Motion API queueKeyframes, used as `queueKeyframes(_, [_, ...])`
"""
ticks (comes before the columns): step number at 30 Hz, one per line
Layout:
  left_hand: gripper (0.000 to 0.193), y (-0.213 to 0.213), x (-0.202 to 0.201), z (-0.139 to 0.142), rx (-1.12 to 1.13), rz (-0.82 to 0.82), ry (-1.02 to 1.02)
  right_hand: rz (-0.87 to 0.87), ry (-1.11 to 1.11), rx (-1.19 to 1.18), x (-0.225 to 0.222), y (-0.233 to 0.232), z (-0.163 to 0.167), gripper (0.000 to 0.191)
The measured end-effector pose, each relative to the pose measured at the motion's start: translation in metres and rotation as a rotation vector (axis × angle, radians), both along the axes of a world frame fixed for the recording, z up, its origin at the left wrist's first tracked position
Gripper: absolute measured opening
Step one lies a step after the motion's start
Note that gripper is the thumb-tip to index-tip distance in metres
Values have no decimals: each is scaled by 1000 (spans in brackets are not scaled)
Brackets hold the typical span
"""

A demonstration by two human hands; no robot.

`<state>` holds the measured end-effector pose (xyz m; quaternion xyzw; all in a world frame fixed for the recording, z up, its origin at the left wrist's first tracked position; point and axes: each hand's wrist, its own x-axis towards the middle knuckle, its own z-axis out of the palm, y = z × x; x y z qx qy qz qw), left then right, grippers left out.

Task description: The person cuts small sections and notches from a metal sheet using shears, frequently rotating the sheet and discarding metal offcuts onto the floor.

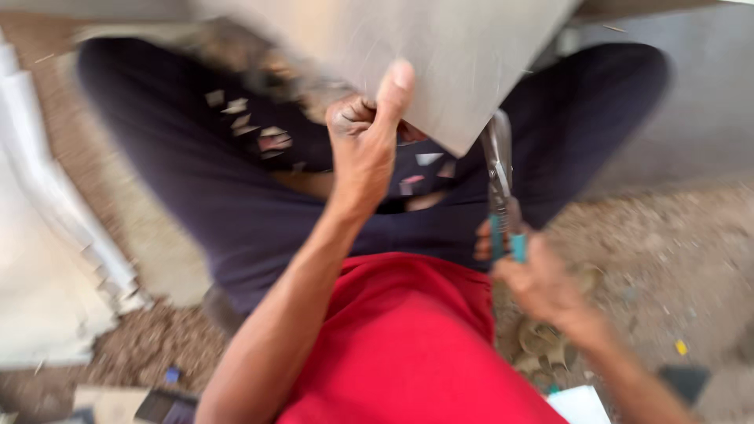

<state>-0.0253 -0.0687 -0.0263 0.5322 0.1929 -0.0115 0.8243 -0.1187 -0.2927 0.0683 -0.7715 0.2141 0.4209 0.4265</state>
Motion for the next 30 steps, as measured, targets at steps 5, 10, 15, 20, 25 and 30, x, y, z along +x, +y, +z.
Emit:
queueKeyframes(5, [43,-37,11,8,-94,-356,103,-241,-112,159,-39,17,-13,48])
queueKeyframes(10, [40,-51,5,4,-148,-311,126,-239,-241,121,-28,42,-15,38])
queueKeyframes(15, [37,-52,1,-8,-78,-300,61,-278,-258,93,-24,46,-19,29])
queueKeyframes(20, [37,-54,3,-2,-78,-327,85,-395,-236,174,-34,43,-31,24])
queueKeyframes(25, [33,-28,18,16,-200,-314,24,-208,-73,200,-27,41,-14,36])
queueKeyframes(30, [29,77,6,37,34,-91,21,219,66,83,-7,26,18,56])
